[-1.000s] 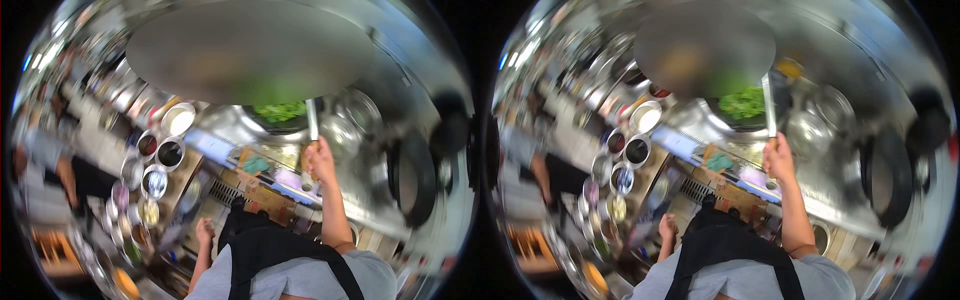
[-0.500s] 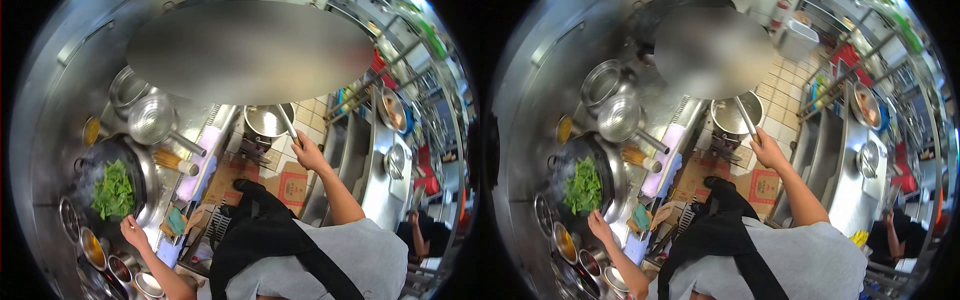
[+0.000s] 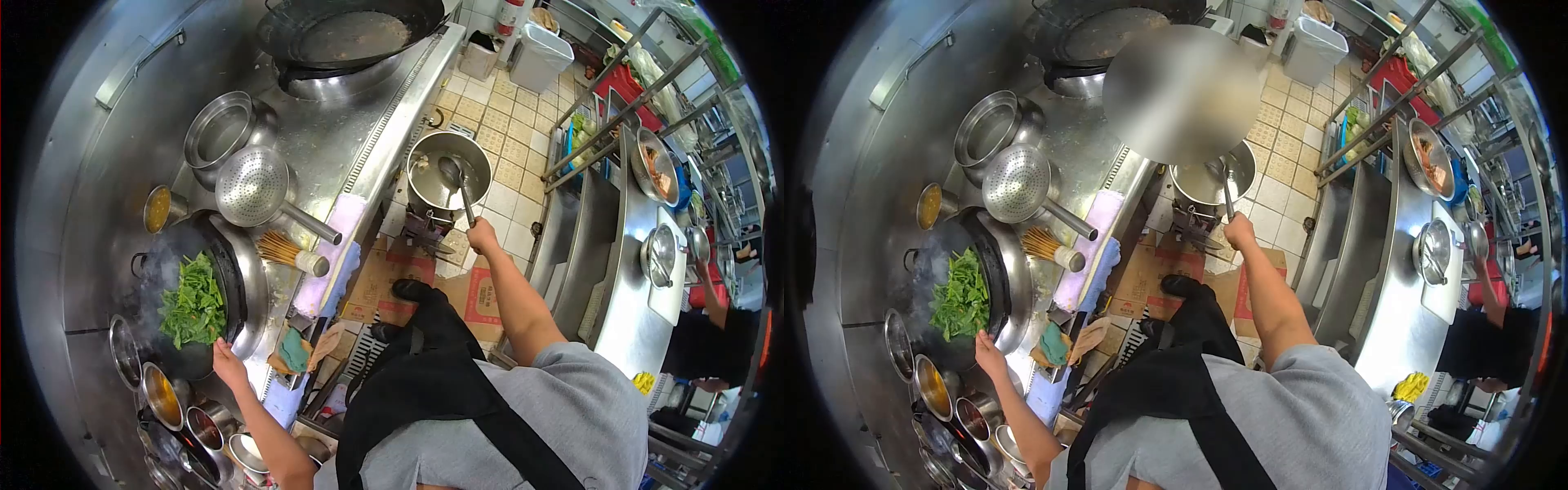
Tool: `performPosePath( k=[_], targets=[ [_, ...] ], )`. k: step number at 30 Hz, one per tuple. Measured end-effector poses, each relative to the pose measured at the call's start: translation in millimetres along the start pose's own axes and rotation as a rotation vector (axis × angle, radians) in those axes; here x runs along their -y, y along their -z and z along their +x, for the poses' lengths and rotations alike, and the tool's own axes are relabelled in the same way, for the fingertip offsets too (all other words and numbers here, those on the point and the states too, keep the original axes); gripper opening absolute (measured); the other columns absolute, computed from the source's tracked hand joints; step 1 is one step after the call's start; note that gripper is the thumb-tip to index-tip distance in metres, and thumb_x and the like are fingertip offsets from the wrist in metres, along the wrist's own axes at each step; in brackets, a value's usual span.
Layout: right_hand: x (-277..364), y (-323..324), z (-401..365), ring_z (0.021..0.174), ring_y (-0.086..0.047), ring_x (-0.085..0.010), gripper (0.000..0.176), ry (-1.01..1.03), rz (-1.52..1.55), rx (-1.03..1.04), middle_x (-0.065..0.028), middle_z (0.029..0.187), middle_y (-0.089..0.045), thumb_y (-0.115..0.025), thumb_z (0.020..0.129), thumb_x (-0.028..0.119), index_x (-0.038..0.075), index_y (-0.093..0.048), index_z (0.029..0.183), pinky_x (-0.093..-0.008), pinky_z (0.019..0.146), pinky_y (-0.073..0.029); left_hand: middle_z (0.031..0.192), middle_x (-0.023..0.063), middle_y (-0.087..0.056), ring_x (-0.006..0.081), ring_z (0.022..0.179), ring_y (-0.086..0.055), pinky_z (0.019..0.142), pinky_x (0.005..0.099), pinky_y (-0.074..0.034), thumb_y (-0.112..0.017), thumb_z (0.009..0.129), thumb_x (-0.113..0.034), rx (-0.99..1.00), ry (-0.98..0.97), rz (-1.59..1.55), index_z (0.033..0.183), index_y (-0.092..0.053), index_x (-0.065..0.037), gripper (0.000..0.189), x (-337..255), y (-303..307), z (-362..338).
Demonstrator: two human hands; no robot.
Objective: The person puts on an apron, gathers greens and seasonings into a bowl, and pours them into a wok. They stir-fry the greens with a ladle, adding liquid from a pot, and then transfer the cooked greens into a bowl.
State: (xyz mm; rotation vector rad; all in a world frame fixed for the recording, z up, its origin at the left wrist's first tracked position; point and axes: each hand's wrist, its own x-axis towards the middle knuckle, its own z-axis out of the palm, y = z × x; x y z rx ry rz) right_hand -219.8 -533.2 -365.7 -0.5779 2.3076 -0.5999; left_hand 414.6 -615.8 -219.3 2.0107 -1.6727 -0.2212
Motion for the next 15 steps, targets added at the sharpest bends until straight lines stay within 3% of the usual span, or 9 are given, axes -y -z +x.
performPosePath(
  k=[1,3,4,7,9,11,13,15],
  targets=[
    [3,4,-3,0.045,-0.054,-0.0214,0.012,0.006,0.002,0.002,-0.0143,0.068,-0.057,-0.054,0.081,0.007,0.001,-0.050,0.090,-0.0332,0.037,-0.042,0.075,0.0167,-0.063,0.0321,0.068,-0.061,0.063,0.0408,-0.045,-0.041,0.098,-0.034,-0.005,-0.003,-0.018,0.090,-0.058,0.003,0.042,-1,1,-1],
    [5,14,-7,0.043,-0.050,-0.0154,0.007,-0.225,0.749,0.347,-0.0098,0.065,-0.054,-0.052,0.084,0.006,0.003,-0.047,0.088,-0.0284,0.036,-0.041,0.075,0.0165,-0.063,0.0336,0.069,-0.061,0.063,0.0409,-0.045,-0.041,0.098,-0.034,-0.001,0.014,-0.036,0.089,-0.058,0.002,0.041,0,4,-2],
    [14,22,-27,0.043,-0.045,-0.0102,0.006,-0.246,0.835,0.331,-0.0054,0.065,-0.050,-0.050,0.088,0.006,0.003,-0.044,0.088,-0.0234,0.036,-0.040,0.076,0.0165,-0.063,0.0342,0.070,-0.060,0.064,0.0412,-0.045,-0.041,0.098,-0.034,0.003,0.029,-0.021,0.089,-0.058,0.002,0.041,0,5,-3],
    [15,43,-62,0.044,-0.043,-0.0091,0.007,-0.251,1.063,0.354,-0.0055,0.066,-0.049,-0.049,0.089,0.007,0.004,-0.043,0.090,-0.0219,0.036,-0.039,0.078,0.0167,-0.064,0.0350,0.072,-0.060,0.065,0.0419,-0.045,-0.041,0.098,-0.034,-0.003,0.039,0.003,0.089,-0.059,0.001,0.040,8,3,-4],
    [20,65,-91,0.046,-0.044,-0.0081,0.015,-0.239,1.047,0.374,-0.0048,0.067,-0.048,-0.050,0.089,0.007,0.004,-0.043,0.101,-0.0207,0.037,-0.035,0.079,0.0168,-0.064,0.0352,0.073,-0.060,0.066,0.0423,-0.045,-0.042,0.098,-0.034,-0.017,0.032,0.013,0.089,-0.059,0.000,0.039,14,-2,-2],
    [31,87,-125,0.046,-0.042,-0.0078,0.016,-0.189,0.997,0.385,-0.0041,0.068,-0.048,-0.051,0.089,0.009,0.006,-0.044,0.104,-0.0212,0.037,-0.035,0.083,0.0177,-0.064,0.0354,0.077,-0.060,0.069,0.0427,-0.045,-0.043,0.097,-0.033,-0.059,0.018,-0.068,0.093,-0.061,-0.002,0.036,19,-7,-4],
    [55,106,-168,0.046,-0.039,-0.0074,0.018,-0.176,1.033,0.397,-0.0024,0.067,-0.045,-0.052,0.090,0.010,0.008,-0.045,0.107,-0.0207,0.037,-0.034,0.091,0.0191,-0.064,0.0358,0.082,-0.060,0.073,0.0421,-0.046,-0.049,0.095,-0.032,-0.037,0.033,0.020,0.101,-0.064,-0.007,0.029,4,0,-7],
    [66,116,-196,0.046,-0.038,-0.0067,0.020,-0.116,1.087,0.522,-0.0009,0.066,-0.041,-0.052,0.091,0.011,0.010,-0.045,0.109,-0.0207,0.037,-0.034,0.096,0.0165,-0.064,0.0330,0.087,-0.061,0.079,0.0393,-0.048,-0.057,0.090,-0.025,-0.015,0.005,-0.146,0.100,-0.066,-0.008,0.021,0,3,-9]
  ],
)
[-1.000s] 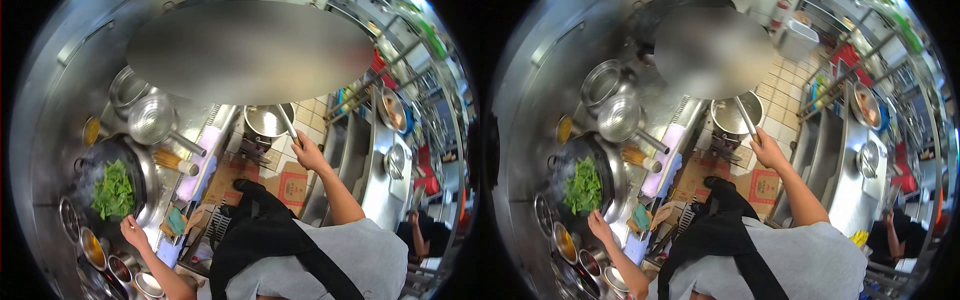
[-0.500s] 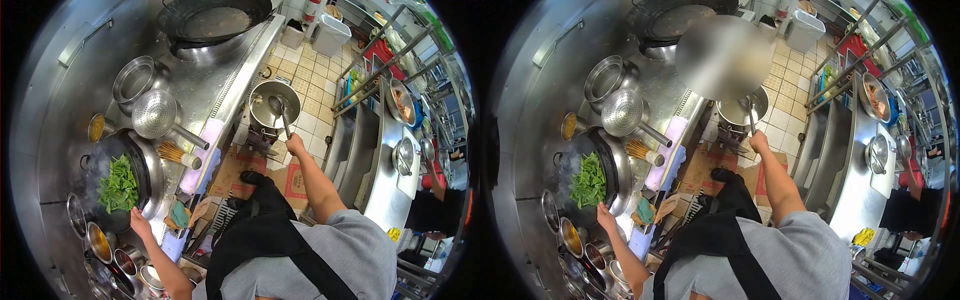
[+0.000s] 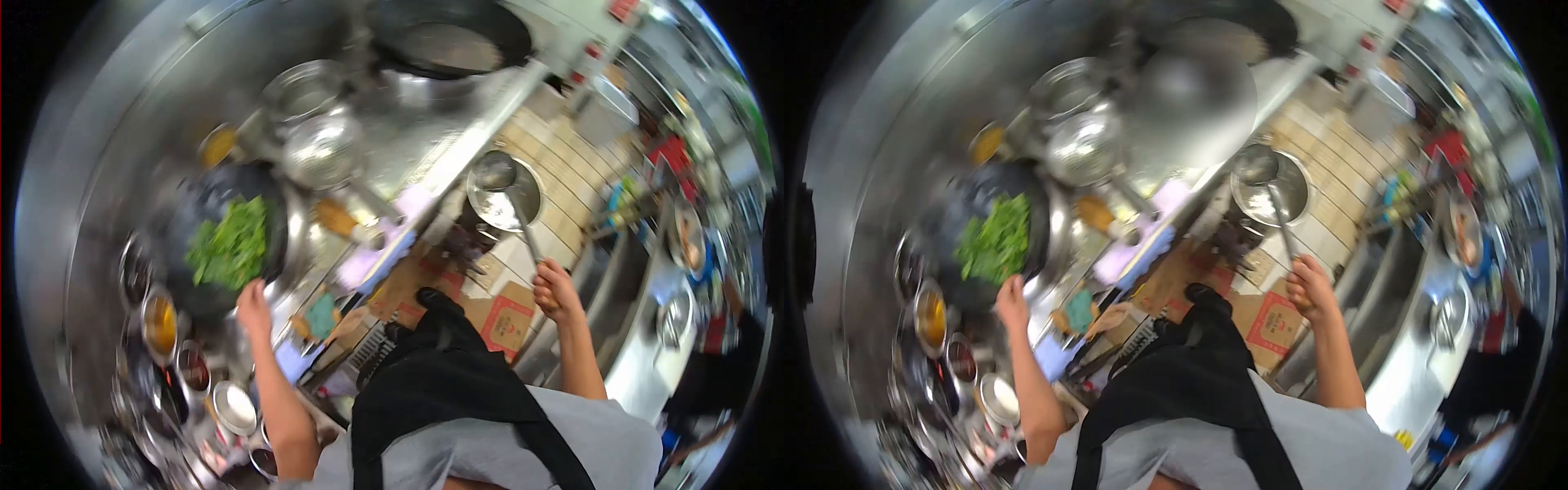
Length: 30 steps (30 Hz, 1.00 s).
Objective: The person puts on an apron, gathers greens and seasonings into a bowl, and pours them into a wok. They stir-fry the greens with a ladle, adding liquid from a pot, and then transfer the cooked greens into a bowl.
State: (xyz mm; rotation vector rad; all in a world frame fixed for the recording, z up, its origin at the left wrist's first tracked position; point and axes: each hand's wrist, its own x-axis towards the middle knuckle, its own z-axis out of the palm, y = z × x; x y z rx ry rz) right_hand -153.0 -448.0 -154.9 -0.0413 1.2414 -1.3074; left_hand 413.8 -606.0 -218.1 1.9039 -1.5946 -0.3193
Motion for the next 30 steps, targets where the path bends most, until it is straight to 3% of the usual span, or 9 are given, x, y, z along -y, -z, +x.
performPosePath(
  k=[4,8,11,16,21,23,26,27,30],
  targets=[
    [8,-20,-16,0.048,-0.038,-0.0057,0.034,-0.207,0.363,0.579,-0.0028,0.073,-0.039,-0.042,0.096,0.011,0.008,-0.037,0.130,-0.0206,0.039,-0.036,0.098,0.0134,-0.065,0.0323,0.095,-0.058,0.085,0.0388,-0.045,-0.058,0.089,-0.028,-0.051,-0.092,0.061,0.098,-0.066,-0.009,0.022,-8,4,-4],
    [3,-88,-27,0.050,-0.039,-0.0067,0.043,-0.384,0.494,0.759,-0.0052,0.080,-0.038,-0.032,0.098,0.010,0.001,-0.025,0.139,-0.0217,0.043,-0.042,0.087,0.0128,-0.063,0.0345,0.087,-0.056,0.077,0.0437,-0.045,-0.056,0.089,-0.027,-0.130,-0.119,0.102,0.092,-0.063,-0.010,0.019,-15,1,-6],
    [-6,-142,-27,0.049,-0.039,-0.0062,0.040,-0.468,0.334,0.823,-0.0052,0.078,-0.039,-0.037,0.096,0.008,0.004,-0.032,0.136,-0.0213,0.041,-0.040,0.087,0.0129,-0.063,0.0350,0.086,-0.056,0.077,0.0435,-0.045,-0.056,0.088,-0.027,-0.141,-0.113,0.094,0.092,-0.064,-0.010,0.019,-18,5,-7],
    [-31,-241,3,0.049,-0.043,-0.0110,0.037,-0.221,-0.369,0.753,-0.0095,0.076,-0.049,-0.052,0.091,0.008,0.012,-0.043,0.127,-0.0227,0.039,-0.036,0.086,0.0124,-0.063,0.0348,0.087,-0.056,0.077,0.0430,-0.045,-0.057,0.088,-0.028,-0.101,-0.081,0.067,0.091,-0.065,-0.011,0.019,-18,8,-9],
    [-108,-300,51,0.050,-0.047,-0.0131,0.045,-0.355,-0.187,0.858,-0.0074,0.073,-0.052,-0.055,0.089,0.009,0.010,-0.037,0.130,-0.0257,0.040,-0.037,0.083,0.0098,-0.062,0.0309,0.089,-0.057,0.075,0.0465,-0.043,-0.055,0.089,-0.030,-0.107,-0.049,0.142,0.095,-0.066,-0.012,0.022,-22,11,-12],
    [-120,-299,42,0.051,-0.050,-0.0142,0.051,0.153,-0.947,0.803,-0.0085,0.071,-0.054,-0.056,0.087,0.010,0.006,-0.037,0.134,-0.0300,0.041,-0.041,0.084,0.0055,-0.063,0.0259,0.090,-0.058,0.076,0.0467,-0.040,-0.054,0.089,-0.032,-0.117,-0.026,0.241,0.093,-0.067,-0.015,0.022,-24,10,-14],
    [-79,-293,18,0.061,-0.060,-0.0227,0.055,0.459,-1.501,0.795,-0.0161,0.077,-0.061,-0.057,0.084,0.011,0.002,-0.038,0.135,-0.0363,0.055,-0.048,0.083,0.0053,-0.062,0.0241,0.091,-0.057,0.078,0.0460,-0.039,-0.055,0.088,-0.033,-0.148,-0.134,0.243,0.094,-0.066,-0.015,0.022,-8,0,-8],
    [-79,-278,37,0.067,-0.060,-0.0207,0.054,0.977,-1.471,0.903,-0.0142,0.079,-0.062,-0.060,0.081,0.007,0.005,-0.045,0.133,-0.0338,0.063,-0.049,0.082,0.0079,-0.064,0.0272,0.086,-0.060,0.076,0.0464,-0.043,-0.056,0.087,-0.033,-0.176,-0.173,0.227,0.091,-0.067,-0.012,0.024,-3,-4,-5],
    [-14,-289,-11,0.074,-0.063,-0.0262,0.053,1.023,-1.658,1.021,-0.0131,0.082,-0.064,-0.062,0.078,0.006,0.007,-0.049,0.130,-0.0339,0.073,-0.049,0.080,0.0127,-0.066,0.0318,0.079,-0.063,0.073,0.0460,-0.047,-0.056,0.087,-0.032,-0.083,-0.100,0.094,0.088,-0.069,-0.009,0.025,1,-19,7]
  ],
)
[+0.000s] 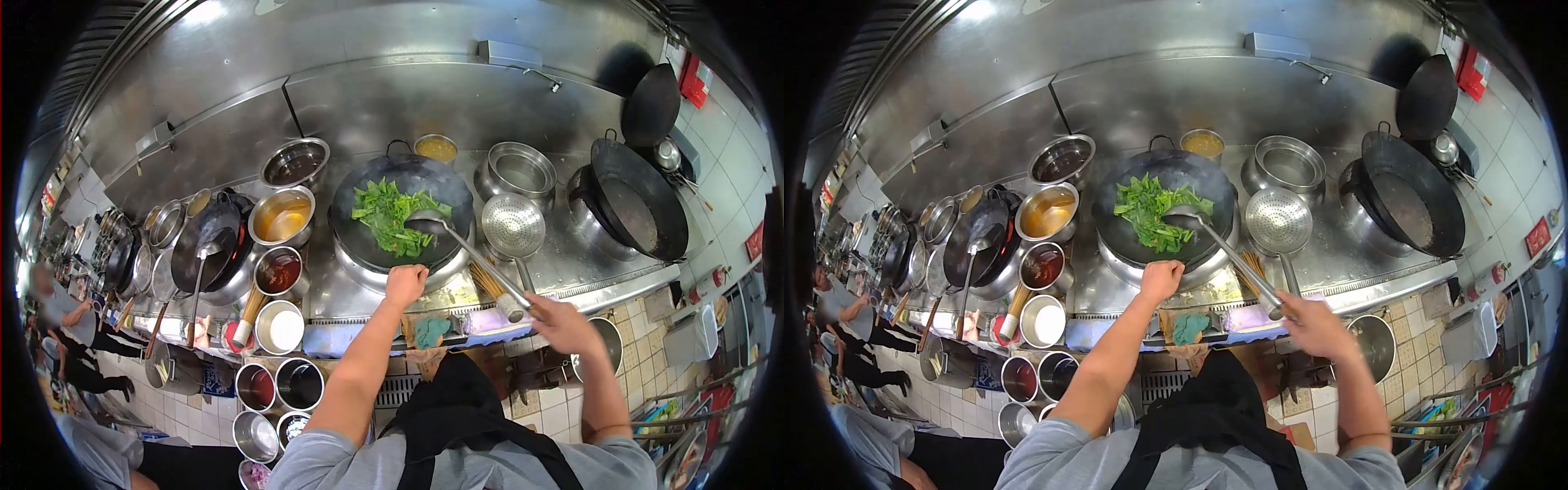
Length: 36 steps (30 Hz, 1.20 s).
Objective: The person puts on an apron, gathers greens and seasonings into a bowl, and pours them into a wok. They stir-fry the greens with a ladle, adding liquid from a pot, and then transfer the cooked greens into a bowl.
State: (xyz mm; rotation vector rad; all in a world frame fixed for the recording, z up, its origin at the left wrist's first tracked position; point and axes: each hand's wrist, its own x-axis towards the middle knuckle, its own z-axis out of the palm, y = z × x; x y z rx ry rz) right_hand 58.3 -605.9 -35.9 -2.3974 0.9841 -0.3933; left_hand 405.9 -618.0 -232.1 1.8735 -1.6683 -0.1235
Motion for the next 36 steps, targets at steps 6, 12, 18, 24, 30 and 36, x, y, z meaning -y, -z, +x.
performPosePath(
  k=[6,12,18,24,30,36],
  targets=[
    [68,120,-11,0.078,-0.062,-0.0354,0.051,-0.057,-0.226,0.401,-0.0149,0.084,-0.065,-0.063,0.077,0.014,0.014,-0.053,0.128,-0.0418,0.071,-0.049,0.066,0.0131,-0.064,0.0333,0.062,-0.062,0.058,0.0433,-0.049,-0.057,0.087,-0.031,0.017,-0.068,-0.011,0.079,-0.070,-0.009,0.026,-95,84,-29],
    [49,48,59,0.077,-0.062,-0.0350,0.042,0.065,-0.260,0.325,-0.0134,0.086,-0.066,-0.057,0.081,0.015,0.014,-0.056,0.123,-0.0435,0.071,-0.049,0.058,0.0115,-0.059,0.0299,0.053,-0.059,0.049,0.0393,-0.047,-0.062,0.084,-0.030,-0.198,-0.235,0.013,0.066,-0.063,-0.010,0.027,-71,63,-3],
    [30,-40,100,0.081,-0.062,-0.0381,0.041,0.007,-0.235,0.032,-0.0172,0.087,-0.065,-0.057,0.082,0.012,0.009,-0.055,0.123,-0.0459,0.076,-0.049,0.060,0.0152,-0.060,0.0358,0.056,-0.059,0.054,0.0449,-0.048,-0.058,0.086,-0.031,-0.088,-0.135,-0.049,0.067,-0.063,-0.008,0.030,-46,-26,-80],
    [43,2,55,0.084,-0.060,-0.0400,0.042,0.092,-0.172,0.063,-0.0202,0.092,-0.064,-0.056,0.082,0.008,0.007,-0.053,0.124,-0.0456,0.075,-0.047,0.061,0.0166,-0.061,0.0368,0.059,-0.060,0.057,0.0458,-0.049,-0.058,0.086,-0.036,-0.040,-0.086,-0.012,0.065,-0.064,-0.007,0.036,-72,28,-52],
    [80,92,19,0.083,-0.061,-0.0380,0.044,0.010,-0.242,0.358,-0.0193,0.092,-0.065,-0.058,0.081,0.009,0.010,-0.055,0.124,-0.0433,0.076,-0.048,0.065,0.0181,-0.062,0.0376,0.062,-0.060,0.059,0.0456,-0.049,-0.057,0.086,-0.038,0.104,0.008,-0.050,0.076,-0.070,-0.008,0.034,-61,49,-24],
    [75,95,44,0.081,-0.062,-0.0352,0.039,0.098,-0.289,0.361,-0.0167,0.089,-0.066,-0.058,0.079,0.012,0.013,-0.061,0.117,-0.0421,0.075,-0.049,0.064,0.0168,-0.061,0.0362,0.060,-0.060,0.059,0.0426,-0.049,-0.059,0.086,-0.036,0.027,-0.106,-0.143,0.076,-0.070,-0.009,0.031,-104,104,2]
  ],
)
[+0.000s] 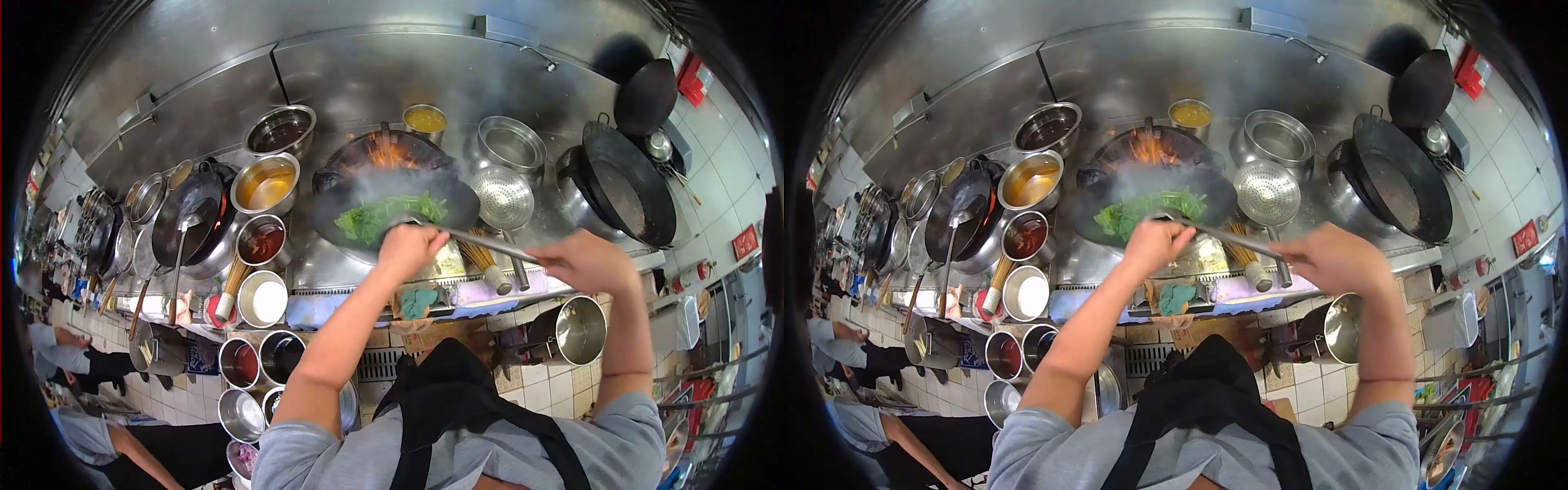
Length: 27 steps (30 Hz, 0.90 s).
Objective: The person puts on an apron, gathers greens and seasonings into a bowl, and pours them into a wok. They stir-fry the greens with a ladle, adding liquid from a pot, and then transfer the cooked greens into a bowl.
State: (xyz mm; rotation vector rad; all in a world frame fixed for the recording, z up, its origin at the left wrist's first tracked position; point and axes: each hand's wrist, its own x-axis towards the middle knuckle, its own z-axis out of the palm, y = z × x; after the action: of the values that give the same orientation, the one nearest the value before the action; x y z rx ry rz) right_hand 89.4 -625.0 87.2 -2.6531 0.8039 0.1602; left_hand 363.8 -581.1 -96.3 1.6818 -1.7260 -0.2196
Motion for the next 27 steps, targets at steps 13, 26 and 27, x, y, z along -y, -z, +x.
performPosePath(
  k=[13,26,27],
  targets=[
    [-19,-110,43,0.085,-0.059,-0.0405,0.033,-0.079,0.139,-0.423,-0.0211,0.090,-0.062,-0.054,0.083,0.007,0.008,-0.058,0.115,-0.0464,0.076,-0.047,0.062,0.0172,-0.060,0.0375,0.061,-0.060,0.057,0.0465,-0.048,-0.059,0.086,-0.037,-0.065,-0.003,0.073,0.071,-0.064,-0.008,0.032,34,-75,-60],
    [-129,-152,100,0.092,-0.061,-0.0384,0.046,-0.324,0.690,-0.253,-0.0243,0.100,-0.063,-0.053,0.084,0.010,-0.001,-0.046,0.128,-0.0395,0.079,-0.048,0.101,0.0155,-0.064,0.0297,0.103,-0.058,0.092,0.0454,-0.040,-0.052,0.092,-0.033,-0.071,0.064,0.051,0.106,-0.064,-0.009,0.030,39,-87,-71],
    [-132,-164,113,0.092,-0.060,-0.0396,0.048,-0.264,0.637,-0.375,-0.0253,0.102,-0.062,-0.051,0.085,0.011,-0.002,-0.044,0.130,-0.0402,0.080,-0.048,0.103,0.0156,-0.064,0.0318,0.103,-0.058,0.091,0.0421,-0.042,-0.050,0.094,-0.033,0.160,0.158,-0.206,0.106,-0.064,-0.008,0.031,22,-87,-95]
  ],
)
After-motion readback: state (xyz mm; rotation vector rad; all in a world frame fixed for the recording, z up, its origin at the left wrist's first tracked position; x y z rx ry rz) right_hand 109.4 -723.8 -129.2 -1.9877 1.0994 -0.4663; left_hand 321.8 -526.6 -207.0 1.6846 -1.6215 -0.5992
